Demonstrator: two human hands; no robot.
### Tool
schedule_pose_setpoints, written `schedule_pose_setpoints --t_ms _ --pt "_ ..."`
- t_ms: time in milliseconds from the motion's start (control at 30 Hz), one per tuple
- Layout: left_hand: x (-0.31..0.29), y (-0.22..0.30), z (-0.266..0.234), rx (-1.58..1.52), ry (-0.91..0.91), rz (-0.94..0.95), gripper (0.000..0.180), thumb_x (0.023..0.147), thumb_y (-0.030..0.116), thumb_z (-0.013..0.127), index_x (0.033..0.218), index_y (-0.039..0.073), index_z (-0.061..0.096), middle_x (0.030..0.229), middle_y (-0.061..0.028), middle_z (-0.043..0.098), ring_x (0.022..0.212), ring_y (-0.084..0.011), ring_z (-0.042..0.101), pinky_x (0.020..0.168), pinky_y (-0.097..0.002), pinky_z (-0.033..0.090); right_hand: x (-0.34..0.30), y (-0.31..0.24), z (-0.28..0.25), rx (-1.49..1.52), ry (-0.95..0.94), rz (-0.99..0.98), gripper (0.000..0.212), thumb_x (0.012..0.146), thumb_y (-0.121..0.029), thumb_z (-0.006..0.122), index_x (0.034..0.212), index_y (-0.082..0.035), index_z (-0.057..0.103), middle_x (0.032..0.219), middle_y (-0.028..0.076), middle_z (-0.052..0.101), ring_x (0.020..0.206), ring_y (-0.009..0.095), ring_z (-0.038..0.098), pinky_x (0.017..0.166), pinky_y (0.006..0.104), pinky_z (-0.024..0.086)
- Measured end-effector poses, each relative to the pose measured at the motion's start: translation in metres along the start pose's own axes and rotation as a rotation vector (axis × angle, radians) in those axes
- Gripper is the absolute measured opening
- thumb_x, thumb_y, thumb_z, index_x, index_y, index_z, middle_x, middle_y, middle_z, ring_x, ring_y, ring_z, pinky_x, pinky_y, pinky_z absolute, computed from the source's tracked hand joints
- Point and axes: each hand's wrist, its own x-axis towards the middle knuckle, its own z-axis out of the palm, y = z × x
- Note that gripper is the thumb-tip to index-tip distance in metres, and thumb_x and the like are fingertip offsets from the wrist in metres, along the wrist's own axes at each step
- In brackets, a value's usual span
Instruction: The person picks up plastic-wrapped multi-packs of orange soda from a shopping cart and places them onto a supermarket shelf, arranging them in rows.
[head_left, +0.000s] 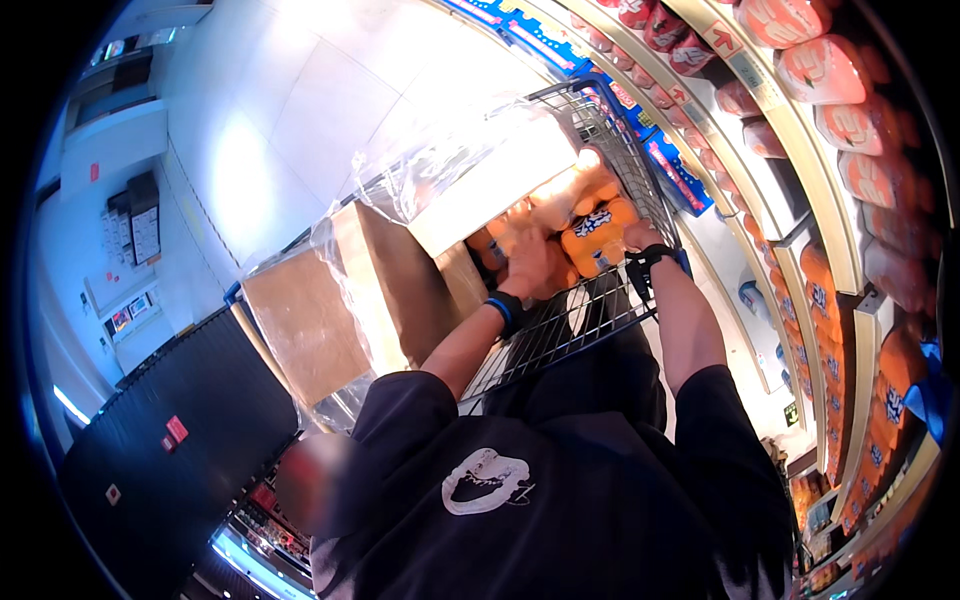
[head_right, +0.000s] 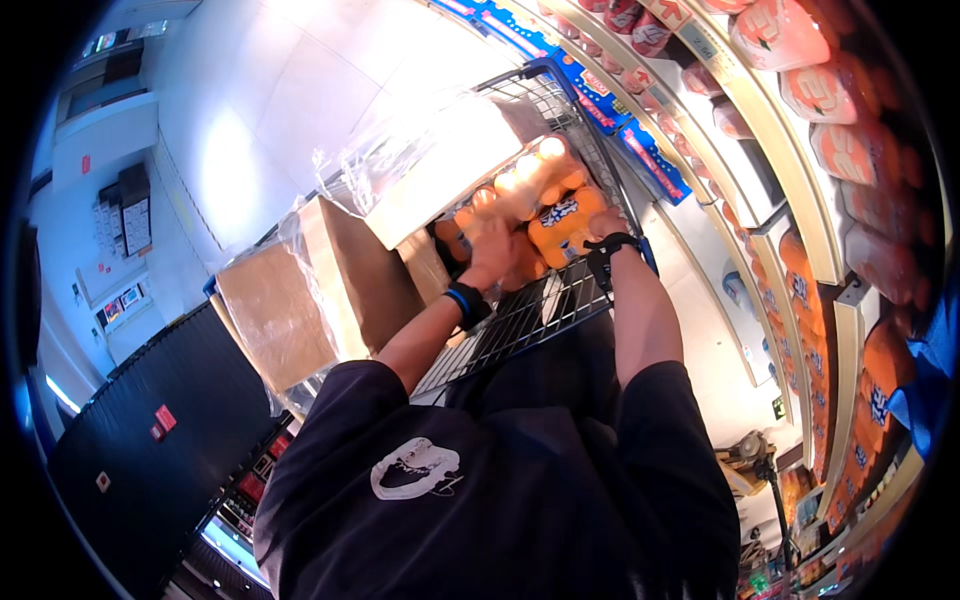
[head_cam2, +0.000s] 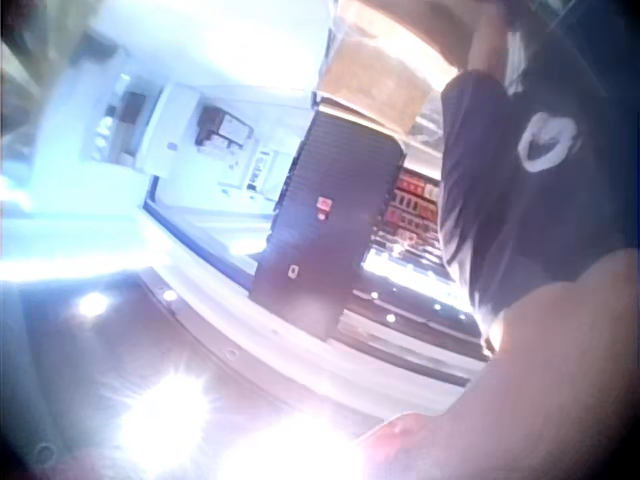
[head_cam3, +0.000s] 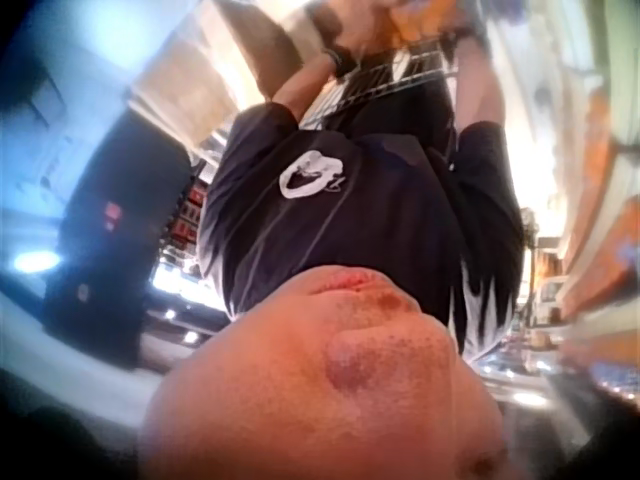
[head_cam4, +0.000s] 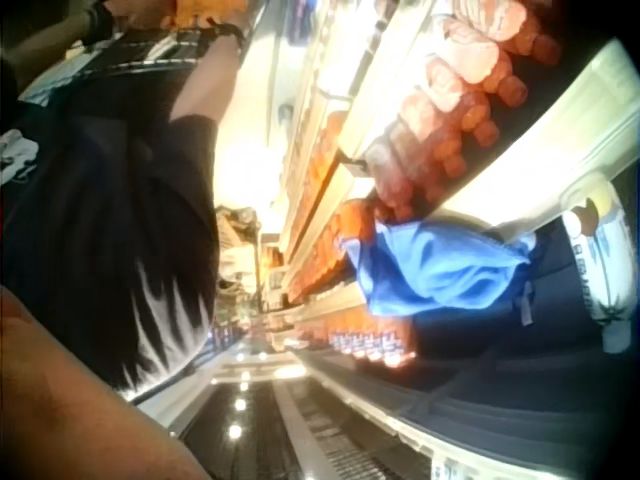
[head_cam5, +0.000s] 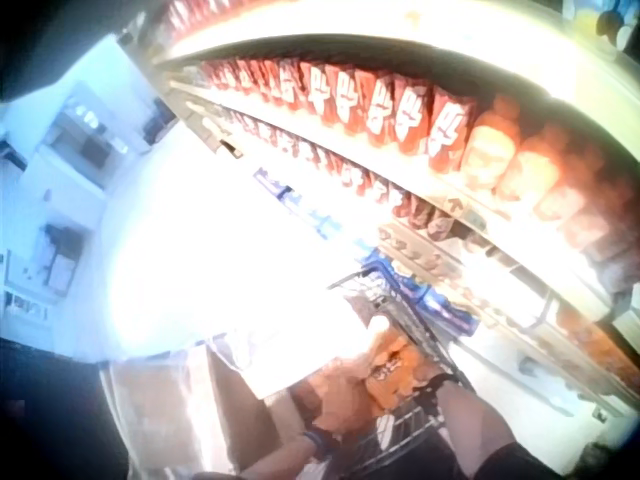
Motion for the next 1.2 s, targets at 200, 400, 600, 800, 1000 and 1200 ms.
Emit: schedule_pose_setpoints --t_ms 200,400,600,800,1000,1200 --pt "0.01 -0.072 -0.041 0.157 -0.028 -0.033 0.038 0.091 0.03 0.058 0.102 -0.005 0.065 0.109 -0.0263 0.066 0.101 -0.0445 0.063 0.087 -0.05 0.053 -0.019 -0.02 -0.003 -0.156 0.193 -0.285 0.057 0.09 -0.021 0.057 0.141 0.001 0.044 0.138 0.027 0.054 0.126 0.039 0.056 0.105 0.0476 0.046" --pt "-0.001 -0.032 -0.014 -0.134 -0.319 0.064 0.032 0.089 0.031 0.06 0.1 0.002 0.068 0.101 -0.0226 0.069 0.091 -0.0414 0.066 0.084 -0.0471 0.054 -0.126 -0.063 -0.028 -0.674 0.323 -0.721 0.021 0.088 -0.016 0.059 0.097 -0.002 0.072 0.106 0.019 0.072 0.103 0.032 0.069 0.086 0.0451 0.055" --pt "-0.014 -0.008 0.032 -0.211 -0.473 0.447 0.031 0.089 0.03 0.06 0.106 0.005 0.067 0.103 -0.0188 0.07 0.102 -0.0396 0.064 0.089 -0.044 0.051 -0.115 -0.058 -0.001 -1.008 0.225 -0.974 0.018 0.086 -0.015 0.061 0.093 -0.006 0.074 0.103 0.014 0.074 0.094 0.03 0.072 0.079 0.0451 0.057" --pt "-0.009 -0.031 0.039 -0.459 -0.586 0.194 0.029 0.093 0.023 0.061 0.115 0.005 0.064 0.113 -0.0154 0.068 0.106 -0.0294 0.065 0.091 -0.0369 0.051 -0.115 -0.018 -0.018 -1.023 -0.036 -0.699 0.043 0.088 -0.029 0.064 0.123 -0.004 0.066 0.109 0.015 0.073 0.104 0.034 0.069 0.087 0.0447 0.054" --pt "-0.001 -0.026 0.049 -1.124 0.039 -0.23 0.019 0.097 0.01 0.058 0.113 -0.001 0.055 0.104 -0.0107 0.068 0.098 -0.0192 0.064 0.082 -0.0313 0.051 -0.098 -0.045 -0.039 -1.099 -0.258 -0.77 0.055 0.087 -0.049 0.063 0.126 -0.009 0.062 0.111 0.021 0.069 0.104 0.035 0.067 0.092 0.0452 0.052" --pt "0.016 -0.02 0.058 -1.036 -0.035 -0.314 0.018 0.097 0.011 0.06 0.109 -0.001 0.055 0.103 -0.008 0.066 0.093 -0.0167 0.062 0.082 -0.0295 0.05 -0.044 -0.057 -0.014 -0.323 0.329 -0.913 0.042 0.089 -0.034 0.06 0.115 -0.001 0.064 0.113 0.024 0.068 0.106 0.037 0.066 0.093 0.0439 0.051"
